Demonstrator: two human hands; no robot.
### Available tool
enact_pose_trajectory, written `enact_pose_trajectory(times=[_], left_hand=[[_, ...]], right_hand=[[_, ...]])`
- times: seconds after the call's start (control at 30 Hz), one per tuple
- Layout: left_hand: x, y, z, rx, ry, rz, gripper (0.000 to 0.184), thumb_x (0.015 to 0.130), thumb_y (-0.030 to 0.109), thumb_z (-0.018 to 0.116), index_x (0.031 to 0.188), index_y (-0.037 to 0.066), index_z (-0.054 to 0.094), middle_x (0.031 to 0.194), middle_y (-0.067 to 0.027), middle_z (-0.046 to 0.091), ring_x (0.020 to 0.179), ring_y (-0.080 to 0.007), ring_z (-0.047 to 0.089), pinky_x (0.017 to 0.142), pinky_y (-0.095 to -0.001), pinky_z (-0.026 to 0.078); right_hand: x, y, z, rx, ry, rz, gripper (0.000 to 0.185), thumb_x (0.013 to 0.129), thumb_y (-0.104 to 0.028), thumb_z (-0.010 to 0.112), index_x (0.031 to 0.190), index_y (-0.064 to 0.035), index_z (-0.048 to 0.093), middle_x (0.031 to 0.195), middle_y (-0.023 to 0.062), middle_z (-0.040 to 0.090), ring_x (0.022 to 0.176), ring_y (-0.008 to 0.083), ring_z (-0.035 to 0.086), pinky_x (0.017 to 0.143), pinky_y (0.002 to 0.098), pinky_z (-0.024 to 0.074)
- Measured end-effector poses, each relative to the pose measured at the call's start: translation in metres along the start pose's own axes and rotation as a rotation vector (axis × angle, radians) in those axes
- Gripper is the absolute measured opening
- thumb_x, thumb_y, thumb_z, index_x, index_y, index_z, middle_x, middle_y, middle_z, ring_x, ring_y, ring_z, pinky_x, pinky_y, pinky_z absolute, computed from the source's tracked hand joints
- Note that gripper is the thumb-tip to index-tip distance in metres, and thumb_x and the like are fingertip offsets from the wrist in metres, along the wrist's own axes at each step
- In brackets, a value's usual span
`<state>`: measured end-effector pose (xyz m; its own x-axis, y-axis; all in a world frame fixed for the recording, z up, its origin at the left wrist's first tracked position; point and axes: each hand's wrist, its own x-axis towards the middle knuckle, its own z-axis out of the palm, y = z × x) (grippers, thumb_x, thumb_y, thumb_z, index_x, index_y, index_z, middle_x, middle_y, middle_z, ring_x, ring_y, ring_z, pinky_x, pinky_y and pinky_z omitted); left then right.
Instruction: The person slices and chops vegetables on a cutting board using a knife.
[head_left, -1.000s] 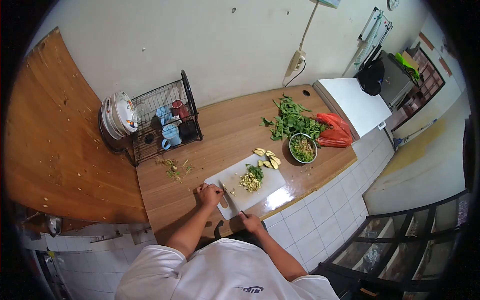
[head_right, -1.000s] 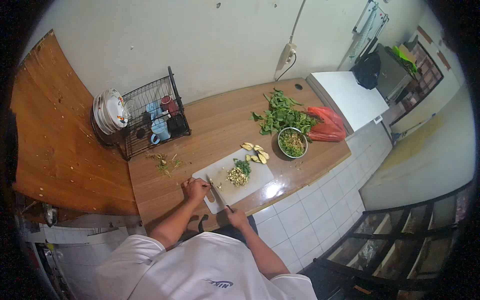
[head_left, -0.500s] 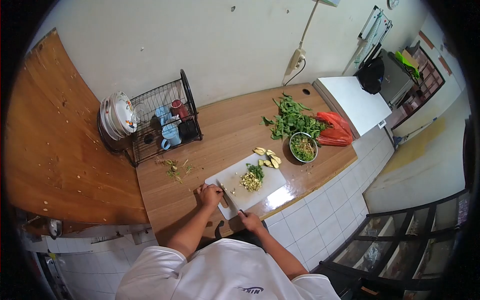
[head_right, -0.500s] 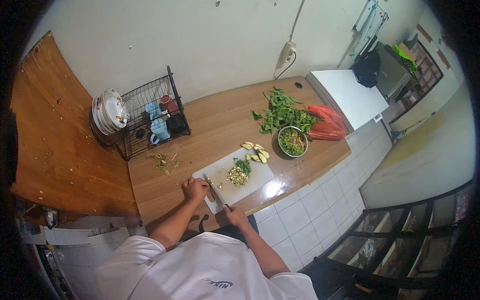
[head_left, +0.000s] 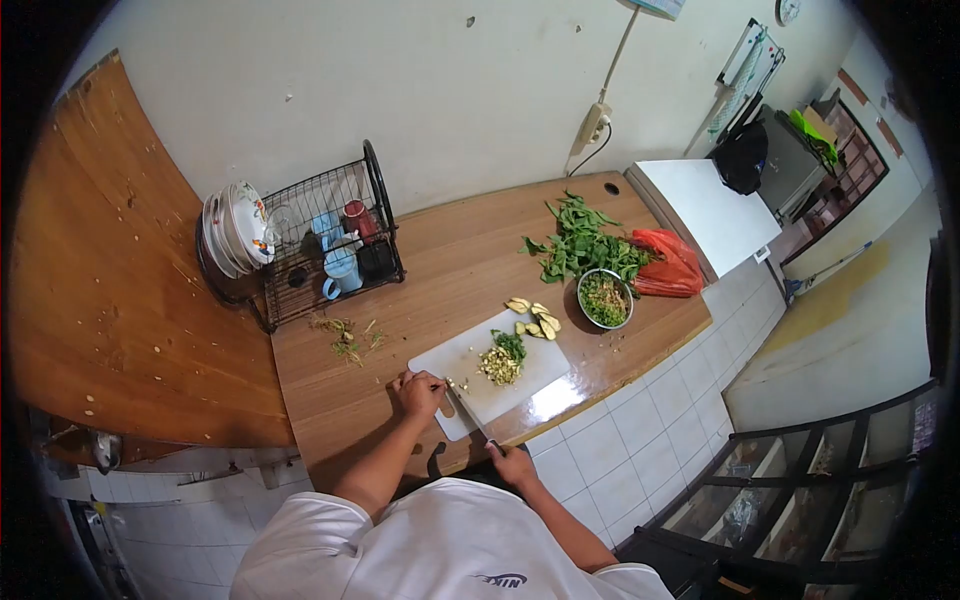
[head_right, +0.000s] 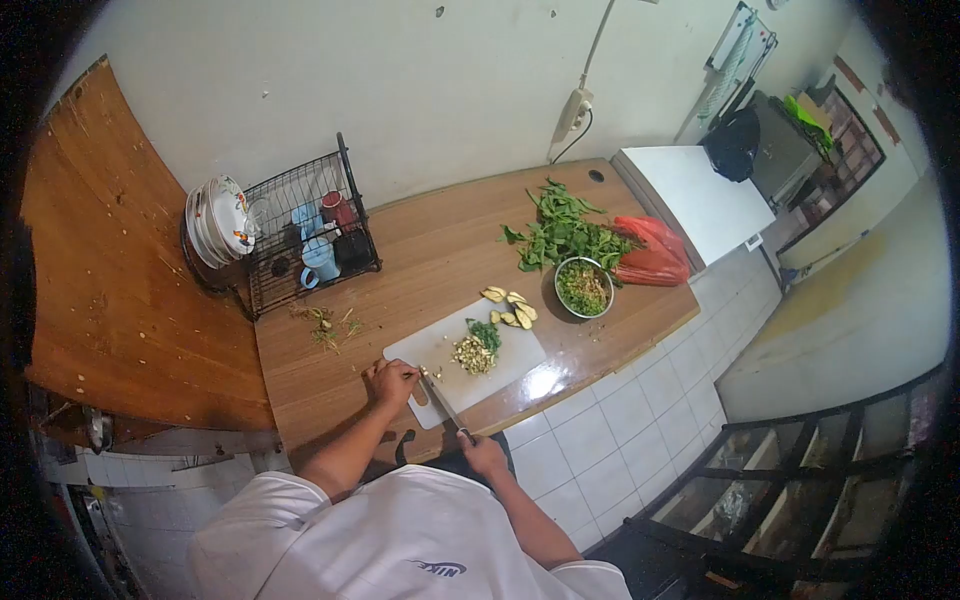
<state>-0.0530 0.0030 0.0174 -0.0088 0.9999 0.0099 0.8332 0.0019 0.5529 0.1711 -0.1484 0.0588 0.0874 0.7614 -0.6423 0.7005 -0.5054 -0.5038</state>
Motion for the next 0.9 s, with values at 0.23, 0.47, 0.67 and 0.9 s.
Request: enact_pose_trajectory(times=[0.23,0.47,0.67,0.9], left_hand=[[-0.004,0.006,-0.008,0.041,0.023,0.009,0.012,0.078,0.032,0.080,0.086,0.023,0.081,0.097,0.0068,0.072,0.111,-0.0217,0.056,0.099,-0.0458,0.032],[0.001,0.005,-0.014,0.026,-0.022,0.091,0.012,0.077,0.030,0.080,0.087,0.023,0.081,0.095,0.0078,0.073,0.109,-0.0208,0.057,0.099,-0.0455,0.032],[-0.006,-0.003,0.001,0.050,0.023,0.146,0.012,0.075,0.032,0.082,0.084,0.024,0.081,0.094,0.0083,0.073,0.104,-0.0181,0.057,0.100,-0.0441,0.032],[-0.009,0.006,-0.007,-0.056,-0.003,0.019,0.012,0.075,0.033,0.082,0.083,0.024,0.081,0.095,0.0081,0.073,0.107,-0.0180,0.057,0.100,-0.0445,0.031]], right_hand=[[0.004,-0.009,0.001,-0.031,-0.013,0.035,0.074,0.095,-0.070,0.041,0.122,-0.0075,0.069,0.115,0.0304,0.067,0.113,0.0466,0.062,0.099,0.0504,0.0486],[0.014,-0.017,0.006,0.039,-0.003,0.039,0.075,0.096,-0.069,0.041,0.124,-0.0052,0.069,0.120,0.0287,0.066,0.120,0.0430,0.061,0.102,0.0483,0.0475],[0.034,-0.024,-0.004,0.140,-0.103,-0.019,0.080,0.095,-0.072,0.043,0.119,0.0000,0.070,0.112,0.0323,0.068,0.115,0.0450,0.063,0.100,0.0483,0.0487],[0.016,0.010,0.016,0.201,0.020,-0.053,0.081,0.095,-0.072,0.043,0.116,0.0021,0.070,0.105,0.0318,0.069,0.109,0.0454,0.065,0.096,0.0484,0.0490]])
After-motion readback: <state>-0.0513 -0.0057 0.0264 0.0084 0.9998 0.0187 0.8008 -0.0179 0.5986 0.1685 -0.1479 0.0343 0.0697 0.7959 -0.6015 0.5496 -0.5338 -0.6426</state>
